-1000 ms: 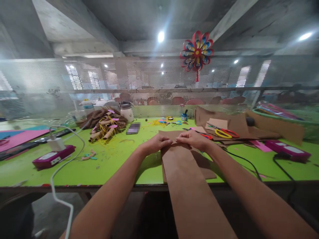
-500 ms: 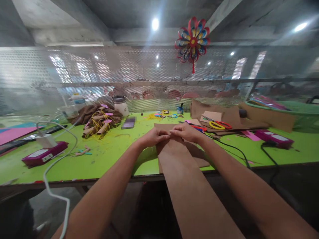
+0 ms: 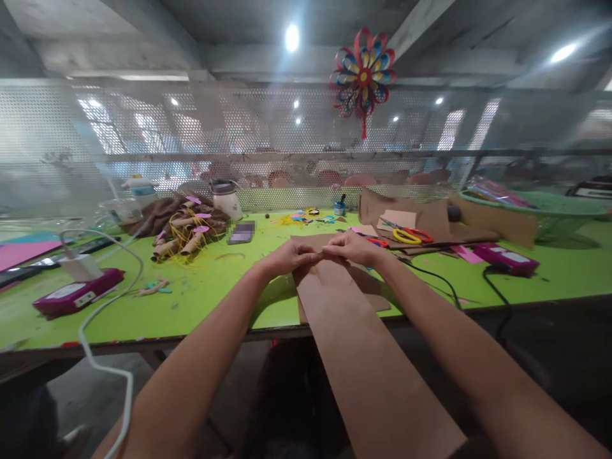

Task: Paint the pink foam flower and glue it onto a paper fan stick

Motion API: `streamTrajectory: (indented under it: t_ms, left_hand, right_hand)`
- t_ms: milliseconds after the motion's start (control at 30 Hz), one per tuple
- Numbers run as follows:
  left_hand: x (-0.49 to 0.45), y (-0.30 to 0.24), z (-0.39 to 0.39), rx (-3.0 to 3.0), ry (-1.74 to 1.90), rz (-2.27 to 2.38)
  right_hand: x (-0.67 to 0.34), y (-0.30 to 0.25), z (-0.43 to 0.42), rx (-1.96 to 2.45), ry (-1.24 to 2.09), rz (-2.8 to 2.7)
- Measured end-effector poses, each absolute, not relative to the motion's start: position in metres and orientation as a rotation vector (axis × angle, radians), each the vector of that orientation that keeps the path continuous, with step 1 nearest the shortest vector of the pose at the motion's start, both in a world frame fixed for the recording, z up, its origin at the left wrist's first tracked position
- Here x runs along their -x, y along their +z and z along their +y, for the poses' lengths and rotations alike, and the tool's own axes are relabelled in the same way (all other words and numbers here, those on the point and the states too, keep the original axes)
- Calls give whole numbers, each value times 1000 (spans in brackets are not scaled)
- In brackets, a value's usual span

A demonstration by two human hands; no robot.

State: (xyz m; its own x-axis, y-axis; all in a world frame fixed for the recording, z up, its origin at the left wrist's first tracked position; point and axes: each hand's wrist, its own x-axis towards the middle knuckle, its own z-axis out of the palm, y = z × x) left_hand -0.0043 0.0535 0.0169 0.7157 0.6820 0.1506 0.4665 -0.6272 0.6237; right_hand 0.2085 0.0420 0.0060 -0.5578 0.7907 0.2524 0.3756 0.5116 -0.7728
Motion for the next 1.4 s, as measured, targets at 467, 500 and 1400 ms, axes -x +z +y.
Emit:
streamTrajectory:
  t_ms: [467,500,1400]
  left_hand:
    - [12,12,58,-2306,405,949]
    - [11,13,57,-2299,410,956]
    - [6,11,45,-1682,622,756]
  right_hand:
    - [-211,2,48,1004,1026,-2075]
    - [-211,2,48,1004,1032,-2048]
    - [-200,-4,49,923,950,-1952]
